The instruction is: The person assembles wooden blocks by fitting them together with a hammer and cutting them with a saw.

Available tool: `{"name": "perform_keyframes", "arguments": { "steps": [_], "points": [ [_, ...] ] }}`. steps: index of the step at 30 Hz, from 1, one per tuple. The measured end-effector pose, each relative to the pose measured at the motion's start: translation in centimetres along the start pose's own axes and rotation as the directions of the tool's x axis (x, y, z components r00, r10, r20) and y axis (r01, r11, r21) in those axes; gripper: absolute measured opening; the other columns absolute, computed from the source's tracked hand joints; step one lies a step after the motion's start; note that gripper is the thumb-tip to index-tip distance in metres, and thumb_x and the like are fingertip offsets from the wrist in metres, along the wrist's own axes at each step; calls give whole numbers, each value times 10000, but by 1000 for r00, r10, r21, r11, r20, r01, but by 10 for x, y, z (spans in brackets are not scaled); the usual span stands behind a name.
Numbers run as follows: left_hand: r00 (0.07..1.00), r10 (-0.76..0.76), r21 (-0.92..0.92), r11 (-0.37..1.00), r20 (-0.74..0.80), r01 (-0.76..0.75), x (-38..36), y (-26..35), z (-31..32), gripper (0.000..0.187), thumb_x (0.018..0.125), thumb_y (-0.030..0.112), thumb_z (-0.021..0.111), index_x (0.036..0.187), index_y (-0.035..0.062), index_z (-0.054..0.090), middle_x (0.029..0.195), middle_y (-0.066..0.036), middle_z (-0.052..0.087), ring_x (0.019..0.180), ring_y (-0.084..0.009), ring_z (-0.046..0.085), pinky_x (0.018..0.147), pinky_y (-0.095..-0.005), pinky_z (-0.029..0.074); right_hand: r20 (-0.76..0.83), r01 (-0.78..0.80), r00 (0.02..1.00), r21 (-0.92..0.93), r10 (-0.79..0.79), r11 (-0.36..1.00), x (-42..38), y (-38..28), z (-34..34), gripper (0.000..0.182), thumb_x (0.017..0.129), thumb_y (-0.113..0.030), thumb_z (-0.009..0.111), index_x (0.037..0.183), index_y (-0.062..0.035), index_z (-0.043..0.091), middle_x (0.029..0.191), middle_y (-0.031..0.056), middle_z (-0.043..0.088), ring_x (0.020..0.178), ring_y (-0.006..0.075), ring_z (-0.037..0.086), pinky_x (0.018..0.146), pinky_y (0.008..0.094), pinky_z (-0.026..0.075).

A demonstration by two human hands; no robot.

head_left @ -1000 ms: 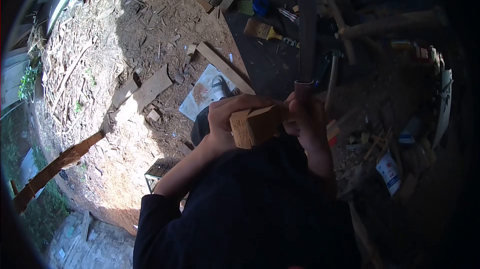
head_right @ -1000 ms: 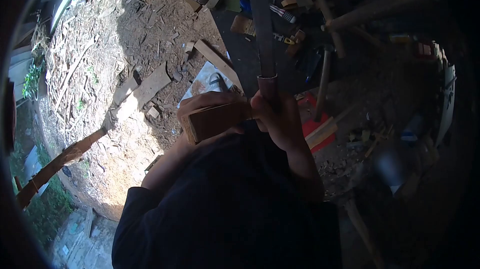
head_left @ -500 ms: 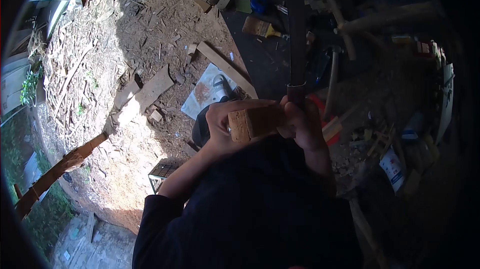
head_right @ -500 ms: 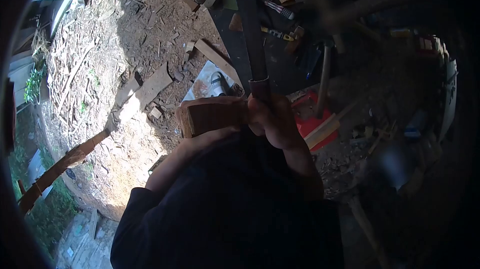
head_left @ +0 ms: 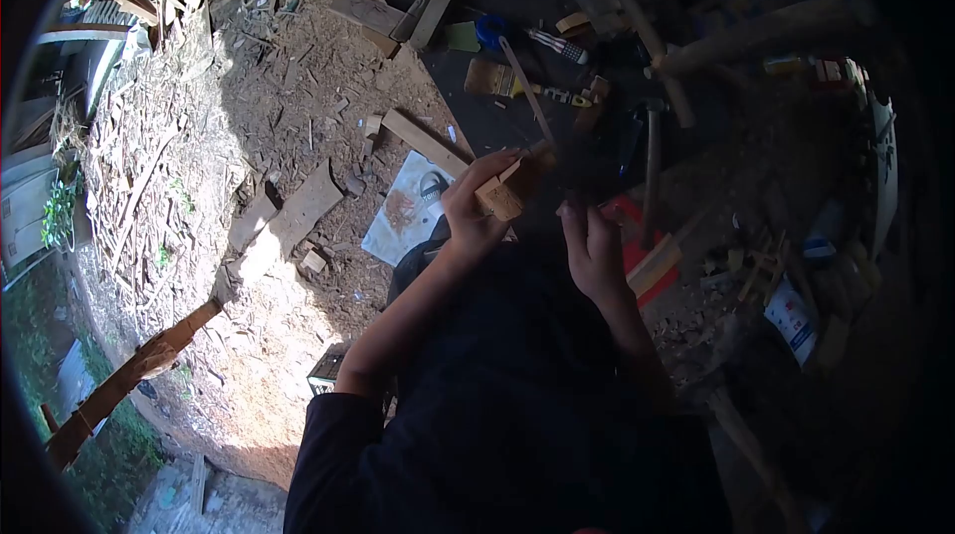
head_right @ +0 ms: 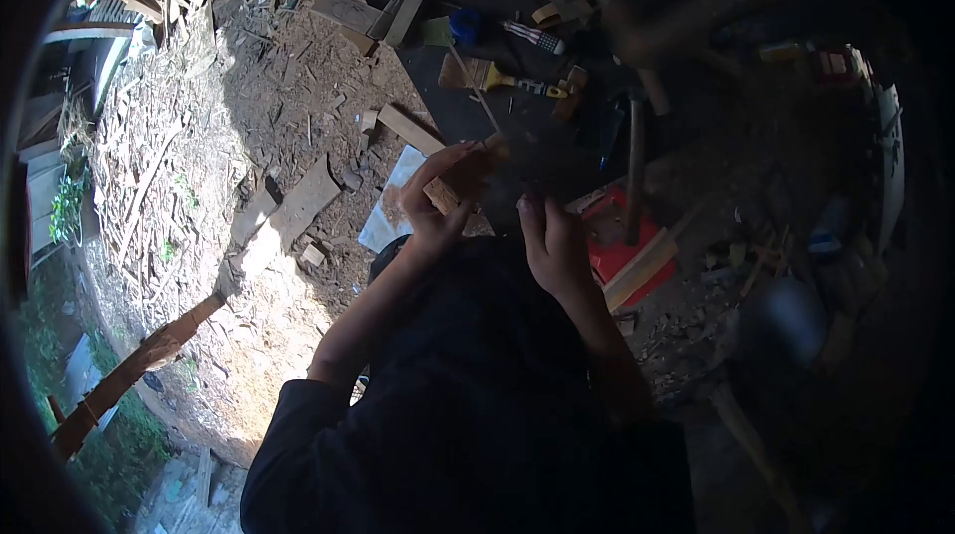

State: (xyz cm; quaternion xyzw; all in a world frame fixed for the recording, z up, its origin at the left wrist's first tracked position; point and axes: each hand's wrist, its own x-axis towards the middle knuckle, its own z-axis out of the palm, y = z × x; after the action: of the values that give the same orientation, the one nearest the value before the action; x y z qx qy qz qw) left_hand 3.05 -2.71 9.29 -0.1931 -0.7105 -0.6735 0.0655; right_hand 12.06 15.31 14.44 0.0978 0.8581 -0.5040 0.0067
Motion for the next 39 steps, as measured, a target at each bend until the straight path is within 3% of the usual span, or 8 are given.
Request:
{"name": "perform_keyframes", "arguments": {
  "steps": [5,8,11,16,20,29,32,39],
  "points": [
    [999,-8,8,1000,38,8,-5,-11,11,463,793,13,889,1221,-31,716,1250,-184,765,1202,-327,735,1081,-431,555,21,-92,995,-18,93,996,-22,16,2,280,1101,-167,563,1266,48,633,928,239,715,880,413,743,720,436,548],
    [995,5,108,994,104,-16,0,-6,7,469,784,50,907,1210,-24,727,1232,-188,769,1184,-334,744,1070,-440,564,-15,-99,995,-53,98,994,-27,12,2,214,1111,-150,536,1158,34,635,903,170,724,841,319,763,708,386,547],
    [986,-45,195,981,161,13,7,8,-5,483,769,94,928,1200,-17,741,1207,-187,777,1168,-326,754,1027,-432,588,72,-190,979,-46,193,981,-29,8,-3,306,1095,-159,563,1322,41,616,979,257,726,901,414,753,725,444,566],
    [959,-228,235,954,166,186,18,33,-11,544,731,168,965,1205,-2,760,1182,-175,790,1127,-291,772,947,-388,618,55,-123,990,-97,129,988,-31,5,1,235,1102,-156,553,1219,33,628,897,211,716,834,380,753,680,417,547],
    [964,-168,261,959,207,111,12,16,-18,565,736,195,966,1226,4,760,1186,-167,792,1073,-280,790,910,-363,629,81,-171,980,-153,184,973,-35,1,-1,228,1107,-159,548,1191,33,641,817,186,694,782,365,748,646,409,525],
    [977,-113,286,956,179,58,-5,11,-12,554,731,119,915,1252,22,752,1116,-168,795,989,-303,800,866,-368,640,39,-202,976,-206,214,957,-34,-9,7,285,1098,-174,556,1318,-4,618,1082,256,736,964,453,731,762,506,581],
    [977,-141,271,958,160,94,-4,13,-17,532,742,111,900,1245,20,754,1111,-169,797,970,-303,801,850,-367,641,27,-175,982,-261,188,949,-48,-11,7,245,1107,-162,540,1224,23,651,818,223,694,829,434,733,651,466,527],
    [986,-92,289,956,136,50,-4,18,-22,491,773,79,868,1245,10,749,1119,-172,794,972,-304,800,839,-369,642,95,-222,962,-275,256,936,-53,-21,-1,233,1102,-189,545,1230,-14,633,984,271,715,920,472,717,745,527,566]
  ]
}}
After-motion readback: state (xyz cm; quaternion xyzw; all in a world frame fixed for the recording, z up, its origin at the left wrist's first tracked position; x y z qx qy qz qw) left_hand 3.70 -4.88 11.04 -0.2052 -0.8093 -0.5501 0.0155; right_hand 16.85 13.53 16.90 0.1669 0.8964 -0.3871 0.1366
